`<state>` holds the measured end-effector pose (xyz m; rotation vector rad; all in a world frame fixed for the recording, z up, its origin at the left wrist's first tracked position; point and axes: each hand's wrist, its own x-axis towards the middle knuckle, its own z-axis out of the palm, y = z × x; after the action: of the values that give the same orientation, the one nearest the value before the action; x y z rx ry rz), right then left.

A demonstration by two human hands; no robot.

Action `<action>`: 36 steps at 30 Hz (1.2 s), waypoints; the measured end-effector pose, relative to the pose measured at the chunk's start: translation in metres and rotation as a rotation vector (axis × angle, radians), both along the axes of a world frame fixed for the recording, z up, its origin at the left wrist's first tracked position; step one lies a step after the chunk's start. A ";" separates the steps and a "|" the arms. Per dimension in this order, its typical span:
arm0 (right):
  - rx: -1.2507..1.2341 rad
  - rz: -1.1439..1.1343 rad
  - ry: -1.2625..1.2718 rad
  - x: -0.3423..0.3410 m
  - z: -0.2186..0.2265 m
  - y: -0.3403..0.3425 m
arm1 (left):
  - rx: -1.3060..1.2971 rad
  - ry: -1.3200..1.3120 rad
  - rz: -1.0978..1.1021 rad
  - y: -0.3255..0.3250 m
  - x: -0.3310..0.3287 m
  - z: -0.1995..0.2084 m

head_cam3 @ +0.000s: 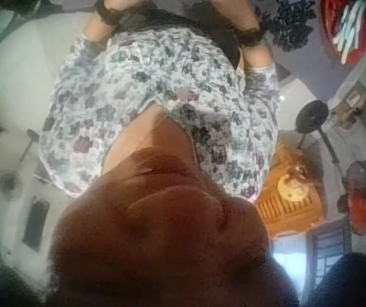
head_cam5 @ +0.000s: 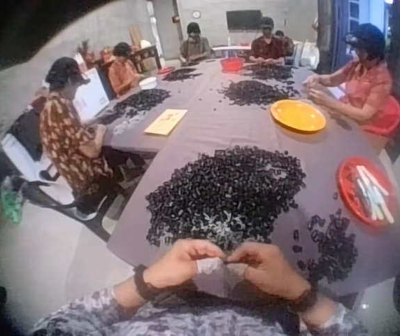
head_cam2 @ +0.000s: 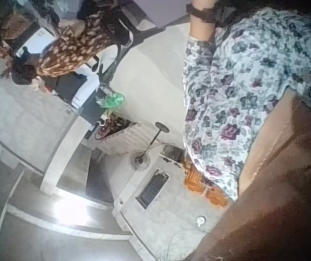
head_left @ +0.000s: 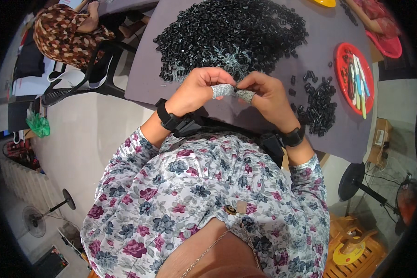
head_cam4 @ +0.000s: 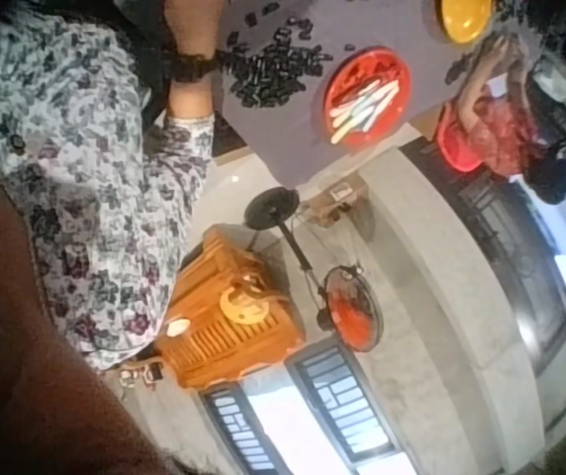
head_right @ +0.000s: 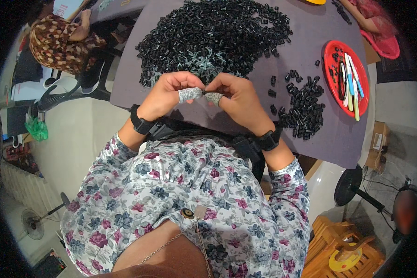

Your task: Sorting small black plastic components on a table in a manufacturing facility.

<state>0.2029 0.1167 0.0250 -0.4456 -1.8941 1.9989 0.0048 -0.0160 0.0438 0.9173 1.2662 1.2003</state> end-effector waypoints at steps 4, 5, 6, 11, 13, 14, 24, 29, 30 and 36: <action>-0.041 0.019 0.016 0.000 0.000 0.002 | 0.010 0.055 0.025 0.003 -0.002 -0.001; -0.061 0.012 0.026 -0.001 0.000 0.002 | 0.014 0.046 0.019 0.003 -0.001 0.000; -0.080 0.006 0.036 -0.001 0.000 0.002 | 0.019 0.038 0.013 0.003 -0.001 0.000; -0.111 0.023 0.020 0.000 0.001 0.001 | -0.002 0.037 -0.023 0.002 -0.001 0.001; -0.106 0.027 0.023 0.000 0.001 0.001 | 0.010 0.031 -0.021 0.000 0.000 0.000; -0.105 0.028 0.026 0.000 -0.001 0.002 | 0.003 0.033 -0.017 -0.001 0.001 0.001; -0.147 0.055 -0.041 0.001 0.005 0.004 | 0.022 -0.006 0.030 0.000 0.005 0.000; -0.030 -0.026 0.014 0.000 0.003 -0.003 | 0.009 -0.032 0.022 0.001 0.002 0.001; 0.021 -0.048 0.029 0.000 0.001 -0.005 | -0.005 -0.064 0.010 0.001 -0.001 -0.001; 0.019 -0.025 0.037 -0.003 -0.002 -0.003 | -0.032 -0.003 0.015 0.000 -0.002 -0.004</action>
<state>0.2002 0.1138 0.0226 -0.4226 -1.8749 1.9578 0.0026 -0.0164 0.0398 0.8835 1.2884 1.1899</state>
